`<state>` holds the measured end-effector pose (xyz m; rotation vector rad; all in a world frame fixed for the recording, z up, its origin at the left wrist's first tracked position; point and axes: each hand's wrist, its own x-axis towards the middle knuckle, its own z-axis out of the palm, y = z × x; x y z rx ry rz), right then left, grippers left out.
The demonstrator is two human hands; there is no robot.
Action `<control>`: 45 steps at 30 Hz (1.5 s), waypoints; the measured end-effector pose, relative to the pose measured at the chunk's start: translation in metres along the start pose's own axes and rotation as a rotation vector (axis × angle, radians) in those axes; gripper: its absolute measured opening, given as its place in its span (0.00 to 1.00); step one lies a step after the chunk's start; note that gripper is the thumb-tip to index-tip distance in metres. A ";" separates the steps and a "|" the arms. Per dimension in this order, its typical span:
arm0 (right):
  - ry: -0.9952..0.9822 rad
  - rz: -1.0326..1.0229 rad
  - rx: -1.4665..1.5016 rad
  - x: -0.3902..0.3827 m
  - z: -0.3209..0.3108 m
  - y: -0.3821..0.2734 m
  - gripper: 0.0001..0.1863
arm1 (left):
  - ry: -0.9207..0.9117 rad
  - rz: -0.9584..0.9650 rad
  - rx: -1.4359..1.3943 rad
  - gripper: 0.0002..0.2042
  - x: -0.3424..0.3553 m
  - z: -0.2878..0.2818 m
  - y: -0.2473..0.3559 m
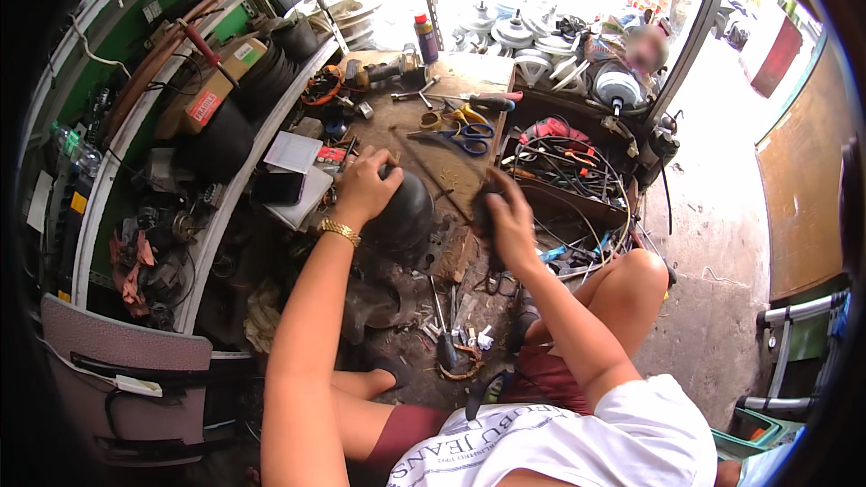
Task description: The person handles a compressor on a workbench, uses pliers to manipulate wires, wipes the compressor with a cloth, and takes money from a pouch.
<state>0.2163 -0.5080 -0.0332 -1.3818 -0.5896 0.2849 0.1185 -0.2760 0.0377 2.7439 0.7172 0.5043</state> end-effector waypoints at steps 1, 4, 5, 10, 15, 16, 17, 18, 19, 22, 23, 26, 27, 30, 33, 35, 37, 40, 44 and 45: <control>0.051 0.076 0.084 -0.014 -0.019 -0.018 0.22 | -0.013 0.014 -0.011 0.12 -0.006 -0.001 -0.006; 0.184 0.018 -0.012 -0.057 -0.078 -0.003 0.22 | -0.029 0.075 -0.015 0.12 -0.001 0.000 -0.001; 0.186 0.098 -0.032 -0.072 -0.086 0.010 0.22 | -0.022 0.067 -0.044 0.12 -0.001 0.001 -0.006; 0.018 0.314 -0.548 -0.138 -0.075 0.069 0.22 | -0.038 0.185 -0.109 0.11 0.003 -0.001 -0.009; -0.239 0.375 -0.821 -0.160 -0.015 0.120 0.24 | -0.039 0.286 -0.146 0.10 0.005 -0.006 -0.008; -0.260 0.333 -0.827 -0.165 -0.006 0.139 0.25 | -0.034 0.308 -0.155 0.10 0.006 -0.006 -0.007; -0.300 0.319 -0.863 -0.166 0.001 0.156 0.26 | -0.027 0.329 -0.163 0.10 0.008 -0.006 -0.005; -0.340 0.308 -0.898 -0.169 0.006 0.175 0.28 | -0.024 0.352 -0.171 0.10 0.010 -0.006 -0.004; -0.365 0.273 -0.932 -0.175 0.010 0.202 0.30 | -0.018 0.345 -0.164 0.10 0.011 -0.007 -0.004; -0.540 0.170 -1.141 -0.186 0.009 0.237 0.33 | -0.009 0.313 -0.159 0.10 0.013 -0.005 -0.007; -0.507 0.031 -1.144 -0.188 0.001 0.243 0.31 | -0.014 0.301 -0.161 0.10 0.013 -0.005 -0.007; -0.691 0.128 -1.070 -0.140 -0.015 0.240 0.20 | -0.024 0.263 -0.148 0.11 0.005 -0.006 -0.014; -0.520 0.110 -1.071 -0.114 -0.031 0.256 0.09 | -0.033 0.270 -0.157 0.11 0.010 -0.005 -0.005; 0.058 -0.048 -1.079 -0.006 -0.083 0.267 0.04 | -0.048 0.252 -0.167 0.11 0.013 -0.001 -0.005; 0.367 0.031 -1.174 0.097 -0.145 0.247 0.10 | -0.061 0.180 -0.222 0.10 0.010 -0.003 -0.011; 0.380 0.145 -1.386 0.144 -0.184 0.248 0.12 | -0.062 0.193 -0.227 0.11 0.012 -0.003 -0.010; 0.285 0.223 -1.500 0.175 -0.222 0.254 0.13 | -0.066 0.210 -0.231 0.11 0.016 -0.004 -0.006; 0.079 0.229 -1.650 0.195 -0.242 0.264 0.14 | -0.080 0.205 -0.232 0.11 0.016 -0.004 -0.007; -0.102 0.360 -1.775 0.207 -0.246 0.287 0.15 | -0.077 0.202 -0.244 0.10 0.014 -0.003 -0.011; -0.115 0.303 -1.828 0.211 -0.248 0.290 0.15 | -0.073 0.205 -0.250 0.10 0.014 -0.003 -0.010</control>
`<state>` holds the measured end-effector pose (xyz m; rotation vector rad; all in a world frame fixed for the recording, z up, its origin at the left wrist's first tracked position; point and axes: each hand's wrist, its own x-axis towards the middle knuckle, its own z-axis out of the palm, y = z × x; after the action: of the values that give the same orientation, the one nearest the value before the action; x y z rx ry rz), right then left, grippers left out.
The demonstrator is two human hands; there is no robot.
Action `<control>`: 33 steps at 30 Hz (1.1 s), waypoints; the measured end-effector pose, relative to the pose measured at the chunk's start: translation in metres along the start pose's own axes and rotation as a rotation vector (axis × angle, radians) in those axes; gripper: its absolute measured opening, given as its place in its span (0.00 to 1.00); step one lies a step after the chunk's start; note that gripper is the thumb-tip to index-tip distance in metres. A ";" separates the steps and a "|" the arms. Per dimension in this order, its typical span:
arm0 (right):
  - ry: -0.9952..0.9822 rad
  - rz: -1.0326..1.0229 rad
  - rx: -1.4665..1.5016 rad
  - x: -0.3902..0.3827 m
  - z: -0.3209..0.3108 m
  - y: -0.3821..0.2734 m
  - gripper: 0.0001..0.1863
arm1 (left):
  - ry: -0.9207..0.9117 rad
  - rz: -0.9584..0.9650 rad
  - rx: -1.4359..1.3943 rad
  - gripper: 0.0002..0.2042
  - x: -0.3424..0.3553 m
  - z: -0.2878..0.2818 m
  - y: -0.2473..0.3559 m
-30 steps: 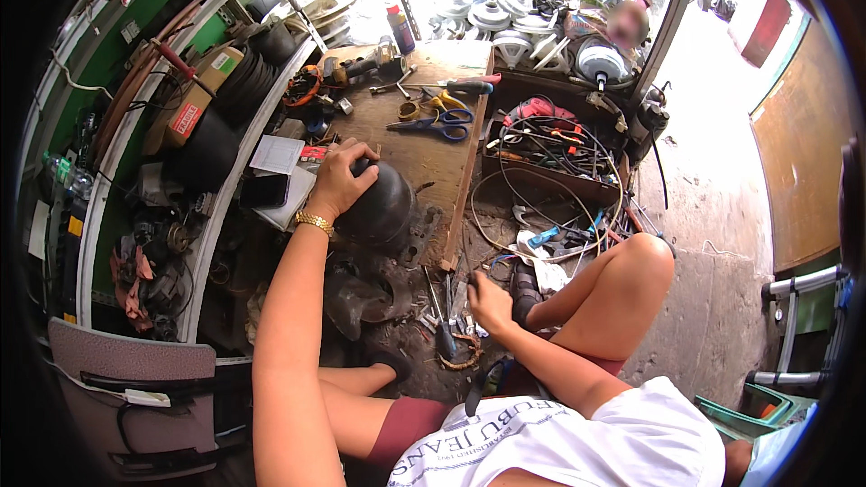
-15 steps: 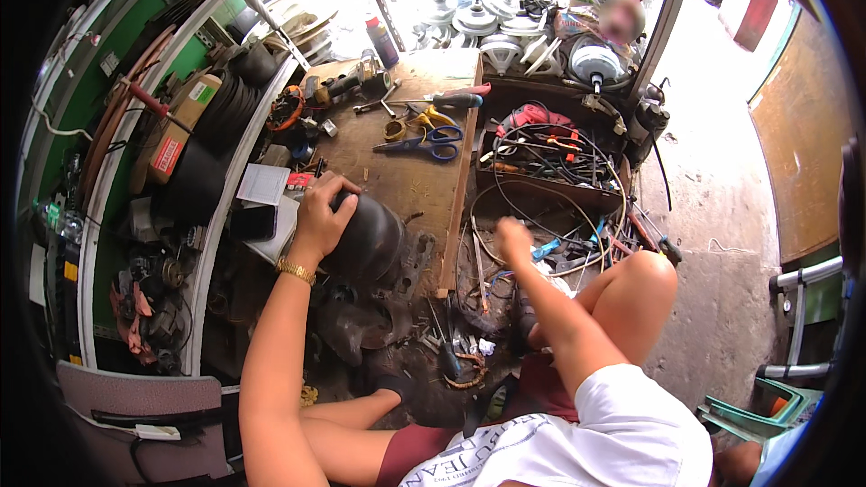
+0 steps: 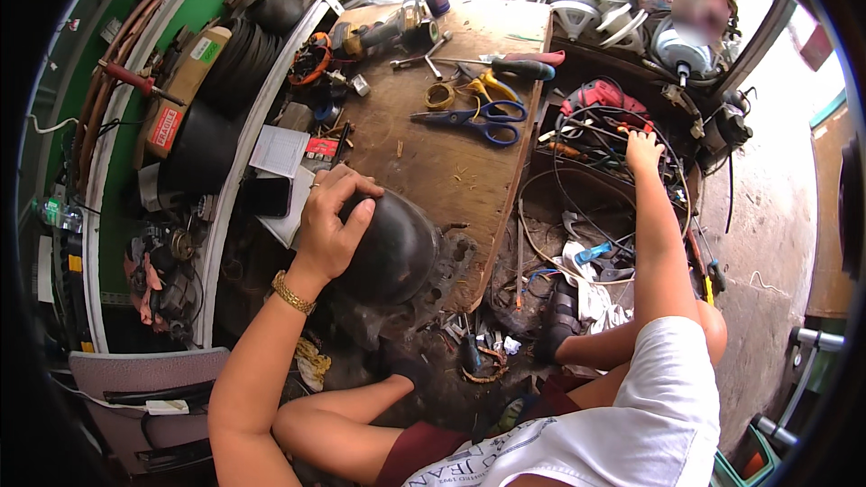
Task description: The person handles a compressor on a workbench, uses pliers to manipulate wires, wipes the compressor with a cloth, and takes money from a pouch.
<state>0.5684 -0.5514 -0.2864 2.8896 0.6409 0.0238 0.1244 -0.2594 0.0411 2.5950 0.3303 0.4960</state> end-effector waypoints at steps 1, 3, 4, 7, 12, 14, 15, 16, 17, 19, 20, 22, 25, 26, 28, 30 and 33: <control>0.038 -0.031 -0.051 0.003 0.002 0.001 0.14 | -0.009 -0.003 0.003 0.10 0.001 -0.001 0.001; 0.152 -0.049 -0.018 0.007 0.003 0.002 0.12 | -0.023 -0.001 0.007 0.10 0.004 -0.003 0.003; 0.136 -0.032 0.026 0.008 0.001 0.003 0.11 | -0.030 -0.018 0.006 0.11 0.003 -0.002 0.003; 0.142 0.007 0.176 -0.002 -0.008 0.005 0.14 | -0.040 -0.047 0.019 0.13 0.000 -0.002 0.002; 0.249 0.419 0.688 -0.056 -0.006 -0.005 0.20 | 0.021 -0.012 0.033 0.09 -0.003 -0.003 0.003; 0.462 0.536 1.169 -0.071 0.020 0.016 0.17 | 0.025 0.030 -0.032 0.10 0.014 0.006 0.007; 0.577 0.501 1.542 -0.081 0.023 0.018 0.16 | 0.032 0.044 -0.038 0.10 0.017 0.010 0.006; 0.576 0.457 1.833 -0.099 0.003 -0.013 0.15 | 0.042 0.015 -0.002 0.10 0.009 0.007 0.002; 0.556 0.401 2.128 -0.124 -0.031 -0.049 0.16 | 0.057 -0.018 0.037 0.10 -0.003 0.002 -0.003; 0.410 0.302 2.501 -0.175 -0.100 -0.073 0.19 | 0.064 -0.061 0.047 0.10 -0.014 -0.002 -0.010; 0.301 0.227 2.584 -0.187 -0.100 -0.060 0.24 | 0.067 -0.030 0.031 0.10 -0.007 0.001 -0.007; -0.023 -0.001 2.894 -0.207 -0.126 -0.054 0.27 | 0.080 -0.017 0.030 0.10 -0.006 0.004 -0.008; -0.231 -0.038 2.925 -0.225 -0.159 -0.070 0.33 | 0.102 -0.012 0.041 0.10 -0.004 0.007 -0.006; -0.244 -0.034 2.763 -0.232 -0.161 -0.075 0.33 | 0.106 -0.010 0.049 0.10 -0.002 0.007 -0.005; -0.228 -0.061 2.027 -0.263 -0.185 -0.091 0.30 | 0.115 -0.030 0.062 0.10 -0.009 0.008 -0.010; -0.080 -0.175 1.585 -0.299 -0.182 -0.112 0.33 | 0.126 -0.024 0.055 0.10 -0.007 0.010 -0.008; -0.085 -0.293 1.463 -0.342 -0.203 -0.140 0.34 | 0.122 -0.044 0.055 0.10 -0.008 0.007 -0.010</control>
<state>0.1884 -0.5360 -0.1040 3.9538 1.5374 -0.9936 0.1188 -0.2563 0.0278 2.6101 0.4473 0.6388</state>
